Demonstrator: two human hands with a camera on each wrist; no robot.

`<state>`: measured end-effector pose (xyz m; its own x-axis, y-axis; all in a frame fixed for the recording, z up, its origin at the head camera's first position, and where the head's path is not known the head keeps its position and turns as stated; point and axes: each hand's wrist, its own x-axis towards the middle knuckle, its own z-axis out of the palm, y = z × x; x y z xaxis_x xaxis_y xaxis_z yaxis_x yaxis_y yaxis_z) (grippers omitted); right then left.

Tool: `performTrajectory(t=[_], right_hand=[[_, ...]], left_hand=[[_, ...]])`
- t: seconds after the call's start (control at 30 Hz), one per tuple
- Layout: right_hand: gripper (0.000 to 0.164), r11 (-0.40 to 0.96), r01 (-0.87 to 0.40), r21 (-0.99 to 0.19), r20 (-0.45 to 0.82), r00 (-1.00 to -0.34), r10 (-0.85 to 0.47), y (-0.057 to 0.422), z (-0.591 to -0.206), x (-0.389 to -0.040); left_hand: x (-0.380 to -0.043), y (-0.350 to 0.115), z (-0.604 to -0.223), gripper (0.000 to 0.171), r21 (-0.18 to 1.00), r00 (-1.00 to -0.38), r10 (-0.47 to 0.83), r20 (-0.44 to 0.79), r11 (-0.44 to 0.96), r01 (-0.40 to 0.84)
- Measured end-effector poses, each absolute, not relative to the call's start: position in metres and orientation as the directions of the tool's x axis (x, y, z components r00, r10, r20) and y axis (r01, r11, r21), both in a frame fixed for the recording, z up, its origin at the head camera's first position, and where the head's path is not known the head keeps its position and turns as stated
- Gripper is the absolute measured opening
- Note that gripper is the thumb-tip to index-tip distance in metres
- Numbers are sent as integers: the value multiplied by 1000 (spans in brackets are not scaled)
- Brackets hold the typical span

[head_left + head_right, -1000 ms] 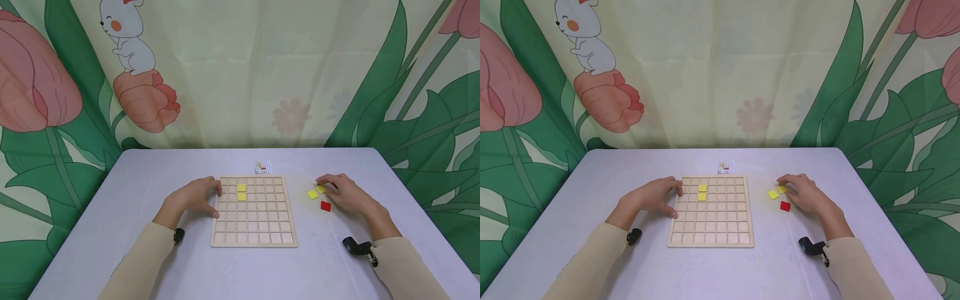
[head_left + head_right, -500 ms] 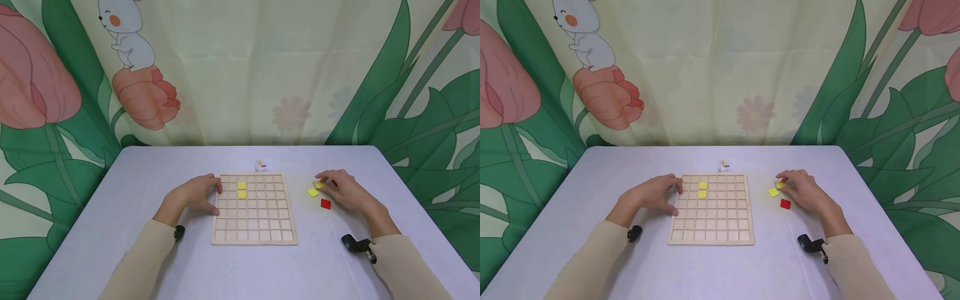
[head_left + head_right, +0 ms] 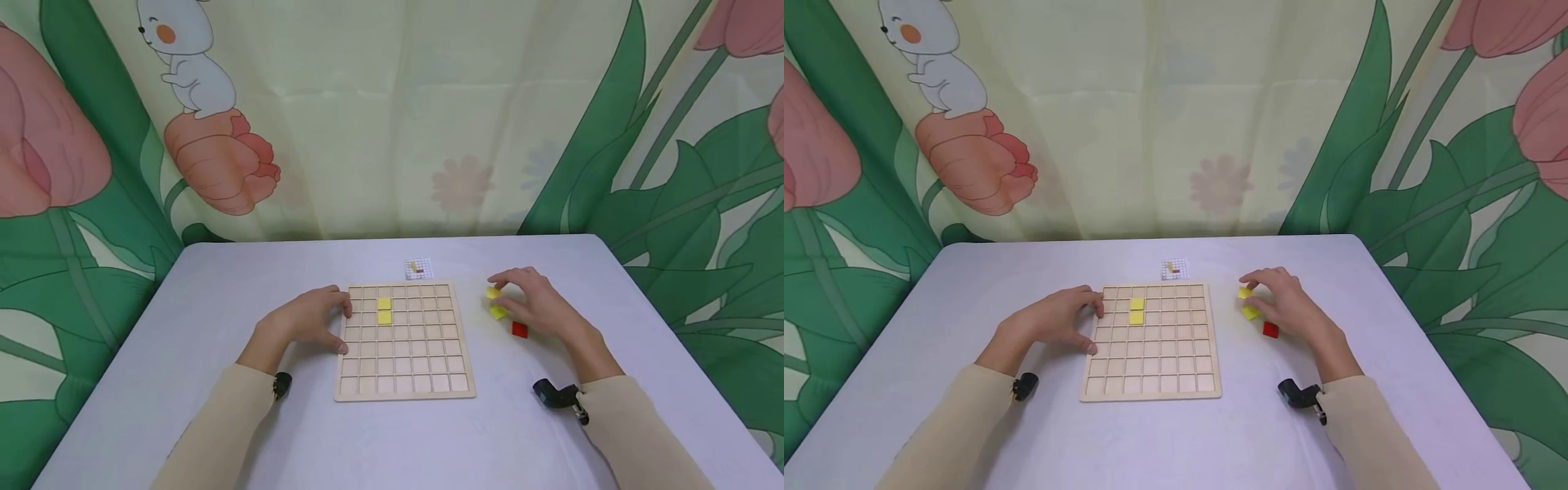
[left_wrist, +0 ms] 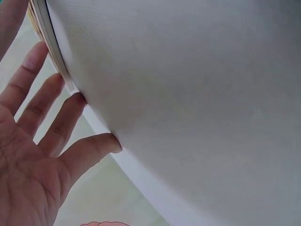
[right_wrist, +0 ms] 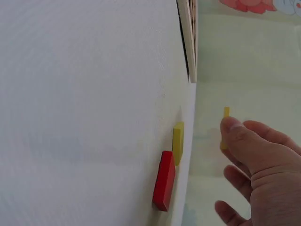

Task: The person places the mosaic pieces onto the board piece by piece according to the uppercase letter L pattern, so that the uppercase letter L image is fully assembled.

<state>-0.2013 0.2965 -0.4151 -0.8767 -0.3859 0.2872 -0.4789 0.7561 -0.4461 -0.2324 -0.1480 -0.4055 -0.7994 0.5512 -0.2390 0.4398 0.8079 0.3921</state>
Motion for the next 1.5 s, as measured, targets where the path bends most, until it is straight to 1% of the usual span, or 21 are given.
performTrajectory(t=[0.23, 0.43, 0.6, 0.67, 0.87, 0.97, 1.17, 1.33, 1.5], right_hand=[[31, 717, -558, -417, 415, -819, -396, 280, -414, -207], [31, 694, -601, -397, 447, -787, -426, 266, -406, -211], [35, 661, -663, -352, 496, -731, -469, 257, -395, -213], [35, 649, -673, -356, 500, -724, -476, 250, -392, -214], [33, 640, -648, -413, 432, -758, -488, 227, -394, -215], [32, 648, -626, -433, 396, -778, -488, 218, -396, -215], [31, 666, -574, -477, 344, -819, -459, 209, -395, -212], [33, 662, -563, -495, 347, -826, -444, 202, -395, -212], [34, 626, -589, -511, 351, -808, -474, 191, -398, -210]], left_hand=[[-237, -142, -406, 58, 399, -794, 561, -234, 800, 448], [-238, -138, -406, 59, 414, -792, 563, -239, 796, 441], [-237, -136, -405, 60, 422, -791, 559, -247, 797, 432], [-236, -136, -404, 60, 412, -798, 546, -254, 808, 422], [-237, -142, -402, 60, 380, -806, 537, -250, 820, 428], [-239, -142, -402, 60, 389, -804, 542, -245, 815, 430], [-237, -139, -404, 60, 415, -805, 528, -270, 818, 397], [-235, -137, -405, 60, 405, -811, 518, -272, 826, 392], [-236, -138, -403, 61, 369, -812, 514, -277, 837, 403]])
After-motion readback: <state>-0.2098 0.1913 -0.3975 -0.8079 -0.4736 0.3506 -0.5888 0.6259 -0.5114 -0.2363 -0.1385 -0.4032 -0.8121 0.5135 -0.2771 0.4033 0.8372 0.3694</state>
